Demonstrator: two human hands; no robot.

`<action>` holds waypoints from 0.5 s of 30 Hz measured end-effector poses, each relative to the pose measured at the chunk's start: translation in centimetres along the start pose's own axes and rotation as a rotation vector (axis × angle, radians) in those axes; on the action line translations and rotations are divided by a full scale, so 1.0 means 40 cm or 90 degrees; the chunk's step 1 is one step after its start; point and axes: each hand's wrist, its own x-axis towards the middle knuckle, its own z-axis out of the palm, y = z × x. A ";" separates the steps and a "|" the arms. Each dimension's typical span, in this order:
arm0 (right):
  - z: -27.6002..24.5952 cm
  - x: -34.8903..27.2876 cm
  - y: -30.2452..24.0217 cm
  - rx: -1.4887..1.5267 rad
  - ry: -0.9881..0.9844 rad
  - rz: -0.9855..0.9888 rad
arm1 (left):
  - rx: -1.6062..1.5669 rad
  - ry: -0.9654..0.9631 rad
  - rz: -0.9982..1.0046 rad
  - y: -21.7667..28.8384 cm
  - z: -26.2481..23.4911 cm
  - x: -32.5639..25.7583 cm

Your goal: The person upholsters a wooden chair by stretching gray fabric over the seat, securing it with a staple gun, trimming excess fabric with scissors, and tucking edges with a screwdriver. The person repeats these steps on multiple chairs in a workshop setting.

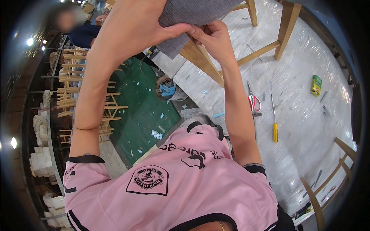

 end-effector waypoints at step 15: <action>0.001 -0.032 0.036 0.114 0.015 -0.074 | 0.107 0.175 0.075 -0.035 0.099 0.056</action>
